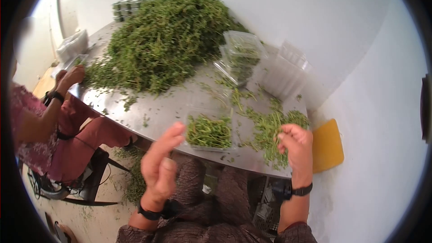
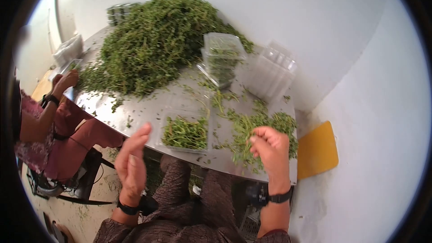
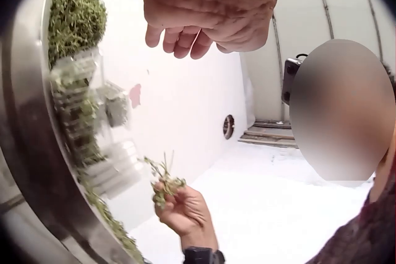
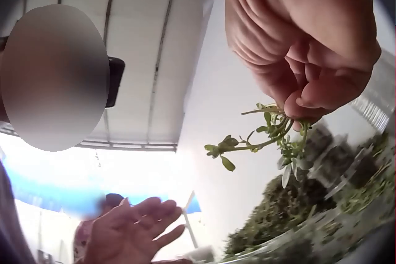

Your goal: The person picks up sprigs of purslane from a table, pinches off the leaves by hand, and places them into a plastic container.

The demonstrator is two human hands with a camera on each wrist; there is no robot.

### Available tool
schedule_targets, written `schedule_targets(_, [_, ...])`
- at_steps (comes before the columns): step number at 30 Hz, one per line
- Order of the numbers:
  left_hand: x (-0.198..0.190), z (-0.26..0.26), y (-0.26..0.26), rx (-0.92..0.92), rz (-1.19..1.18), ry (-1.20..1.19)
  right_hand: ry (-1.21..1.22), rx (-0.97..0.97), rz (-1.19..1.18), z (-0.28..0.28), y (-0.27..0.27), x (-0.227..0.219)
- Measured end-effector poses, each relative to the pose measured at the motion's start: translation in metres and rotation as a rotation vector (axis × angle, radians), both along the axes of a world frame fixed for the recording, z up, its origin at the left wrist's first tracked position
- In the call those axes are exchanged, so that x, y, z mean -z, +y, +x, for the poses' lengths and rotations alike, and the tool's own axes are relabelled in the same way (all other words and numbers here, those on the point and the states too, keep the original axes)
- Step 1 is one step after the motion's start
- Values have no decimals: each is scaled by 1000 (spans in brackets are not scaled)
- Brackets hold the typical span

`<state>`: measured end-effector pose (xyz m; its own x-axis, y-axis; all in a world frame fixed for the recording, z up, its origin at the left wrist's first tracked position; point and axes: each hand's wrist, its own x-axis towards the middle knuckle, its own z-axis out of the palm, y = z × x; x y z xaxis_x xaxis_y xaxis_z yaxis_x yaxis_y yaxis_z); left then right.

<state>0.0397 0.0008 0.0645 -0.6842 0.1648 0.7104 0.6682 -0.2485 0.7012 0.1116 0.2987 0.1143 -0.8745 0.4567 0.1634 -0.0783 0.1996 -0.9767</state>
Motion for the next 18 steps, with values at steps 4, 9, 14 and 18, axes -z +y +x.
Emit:
schedule_targets(4, [-7, 21, 21, 277, -91, -135, -30, -148, -45, 15, -50, -3])
schedule_targets(9, [-5, 45, 42, 537, -103, -449, -21, -264, -162, 32, -88, 9])
schedule_targets(14, [-8, 49, 46, 561, -269, -634, -55, -312, -214, 37, -108, 27])
schedule_targets(18, [6, 54, 53, 471, -305, -523, 47, -213, -171, 39, -116, 39])
